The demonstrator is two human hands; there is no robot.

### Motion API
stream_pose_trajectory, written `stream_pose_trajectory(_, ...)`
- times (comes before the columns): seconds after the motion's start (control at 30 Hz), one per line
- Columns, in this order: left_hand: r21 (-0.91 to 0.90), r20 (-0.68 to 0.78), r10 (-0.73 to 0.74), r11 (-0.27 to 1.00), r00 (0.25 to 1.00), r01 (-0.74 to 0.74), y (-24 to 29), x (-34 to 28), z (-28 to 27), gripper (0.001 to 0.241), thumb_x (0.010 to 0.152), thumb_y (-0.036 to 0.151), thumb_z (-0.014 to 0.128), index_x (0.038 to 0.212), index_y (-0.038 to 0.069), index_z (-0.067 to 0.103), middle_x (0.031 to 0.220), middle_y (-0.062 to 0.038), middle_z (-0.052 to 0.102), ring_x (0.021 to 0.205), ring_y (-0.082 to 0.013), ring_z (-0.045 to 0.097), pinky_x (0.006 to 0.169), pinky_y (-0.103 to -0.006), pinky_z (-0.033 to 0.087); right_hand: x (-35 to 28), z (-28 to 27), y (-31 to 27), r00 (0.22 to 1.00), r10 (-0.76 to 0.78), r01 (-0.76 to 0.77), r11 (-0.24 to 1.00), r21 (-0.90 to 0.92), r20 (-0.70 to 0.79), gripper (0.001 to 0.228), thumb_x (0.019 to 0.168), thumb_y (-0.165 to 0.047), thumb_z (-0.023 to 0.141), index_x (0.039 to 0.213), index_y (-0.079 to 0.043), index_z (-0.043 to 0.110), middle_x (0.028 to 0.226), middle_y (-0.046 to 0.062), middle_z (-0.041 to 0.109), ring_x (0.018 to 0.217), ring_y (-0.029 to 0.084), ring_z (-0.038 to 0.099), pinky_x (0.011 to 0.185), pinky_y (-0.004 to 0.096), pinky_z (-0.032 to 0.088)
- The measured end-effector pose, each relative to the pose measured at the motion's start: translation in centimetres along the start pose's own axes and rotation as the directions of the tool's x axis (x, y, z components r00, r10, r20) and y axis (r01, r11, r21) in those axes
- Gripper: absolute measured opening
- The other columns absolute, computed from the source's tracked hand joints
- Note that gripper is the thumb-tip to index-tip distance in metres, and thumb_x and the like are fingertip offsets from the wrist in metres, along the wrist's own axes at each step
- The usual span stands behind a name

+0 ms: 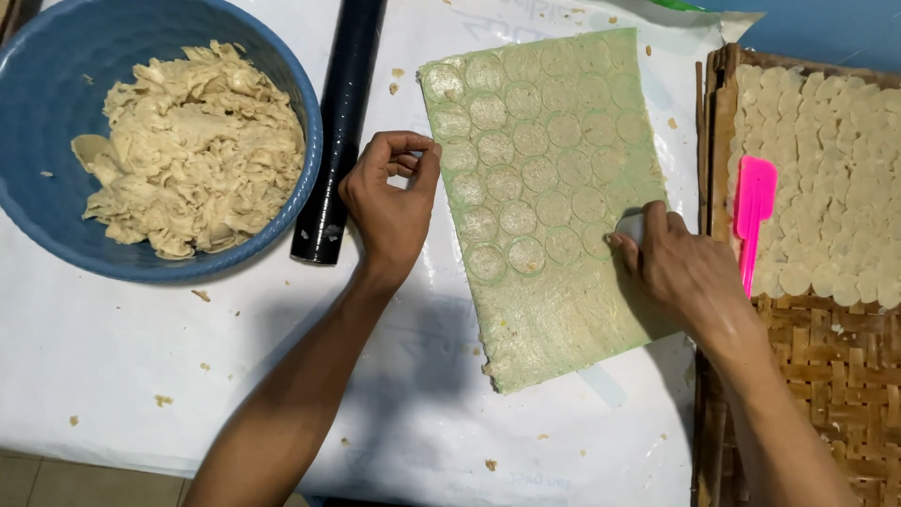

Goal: Cutting out small circles from a thin green dough sheet using a circular mold.

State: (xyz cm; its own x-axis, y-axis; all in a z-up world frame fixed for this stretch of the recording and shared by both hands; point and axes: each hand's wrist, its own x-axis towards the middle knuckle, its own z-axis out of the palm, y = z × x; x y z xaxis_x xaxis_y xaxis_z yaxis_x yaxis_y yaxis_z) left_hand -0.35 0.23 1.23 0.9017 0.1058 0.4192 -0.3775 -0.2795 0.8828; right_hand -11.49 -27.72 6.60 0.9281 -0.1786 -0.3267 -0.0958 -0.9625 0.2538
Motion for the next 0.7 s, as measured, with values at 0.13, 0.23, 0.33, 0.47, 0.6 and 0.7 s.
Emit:
stream_pose_trajectory(0.13, -0.017, -0.016, -0.016, 1.000, 1.000, 0.015, 0.1, -0.1, 0.0, 0.009, 0.084, -0.002, 0.074, 0.090, 0.003, 0.069, 0.079, -0.002, 0.072, 0.061, -0.0124, 0.060, 0.061, -0.0263, 0.052, 0.0, -0.4, -0.4, 0.996, 0.079, -0.079, 0.997, 0.003, -0.037, 0.055, 0.111, -0.056, 0.030, 0.112, -0.003, 0.044, 0.075, 0.018, 0.070, 0.042, 0.029, 0.061, 0.042, 0.039, 0.053)
stream_pose_trajectory(0.23, 0.019, -0.015, 0.008, 1.000, 1.000, -0.008, -0.1, 0.0, -0.2, 0.009, 0.086, 0.000, 0.072, 0.095, 0.002, 0.071, 0.079, -0.003, 0.072, 0.061, -0.0128, 0.060, 0.059, -0.0268, 0.051, -1.2, -2.9, 0.0, 0.941, 0.164, -0.241, 0.938, 0.249, 0.296, 0.052, 0.108, -0.051, 0.031, 0.124, -0.002, 0.041, 0.060, 0.010, 0.062, 0.049, 0.024, 0.059, 0.049, 0.038, 0.059)
stream_pose_trajectory(0.33, -0.007, -0.024, 0.001, 1.000, 1.000, -0.001, 0.0, -0.1, -0.2, 0.011, 0.085, -0.002, 0.070, 0.096, 0.002, 0.070, 0.080, -0.003, 0.072, 0.061, -0.0129, 0.059, 0.058, -0.0262, 0.051, -3.1, -2.9, 1.5, 0.918, 0.388, -0.385, 0.828, 0.408, 0.079, 0.050, 0.119, -0.039, 0.034, 0.130, 0.009, 0.046, 0.079, 0.023, 0.064, 0.059, 0.039, 0.066, 0.048, 0.049, 0.059)
stream_pose_trajectory(0.47, -0.024, -0.021, 0.014, 1.000, 1.000, -0.015, 0.1, 0.1, -0.1, 0.011, 0.085, -0.004, 0.070, 0.095, 0.002, 0.070, 0.079, -0.003, 0.071, 0.061, -0.0128, 0.059, 0.058, -0.0259, 0.051, -5.2, -1.8, 2.0, 0.904, 0.429, -0.378, 0.795, 0.474, 0.001, 0.050, 0.121, -0.035, 0.030, 0.118, 0.013, 0.046, 0.060, 0.015, 0.055, 0.042, 0.035, 0.054, 0.040, 0.048, 0.049)
stream_pose_trajectory(0.6, -0.019, -0.020, 0.026, 0.999, 0.999, -0.026, 0.3, 0.0, -0.1, 0.010, 0.085, -0.004, 0.070, 0.094, 0.002, 0.070, 0.077, -0.003, 0.070, 0.060, -0.0129, 0.059, 0.057, -0.0256, 0.051, -6.4, -2.7, 0.9, 0.892, 0.437, -0.441, 0.774, 0.455, 0.121, 0.047, 0.118, -0.037, 0.029, 0.114, 0.007, 0.046, 0.069, 0.033, 0.066, 0.050, 0.044, 0.065, 0.048, 0.055, 0.052)
stream_pose_trajectory(0.7, -0.009, -0.013, 0.026, 1.000, 1.000, -0.026, 0.2, 0.0, -0.2, 0.012, 0.085, -0.005, 0.070, 0.095, 0.002, 0.069, 0.078, -0.002, 0.070, 0.059, -0.0123, 0.059, 0.056, -0.0250, 0.050, -6.6, -0.7, 1.9, 0.920, 0.390, -0.370, 0.834, 0.410, 0.036, 0.052, 0.117, -0.039, 0.028, 0.112, 0.009, 0.047, 0.049, 0.015, 0.054, 0.033, 0.031, 0.051, 0.032, 0.043, 0.046)
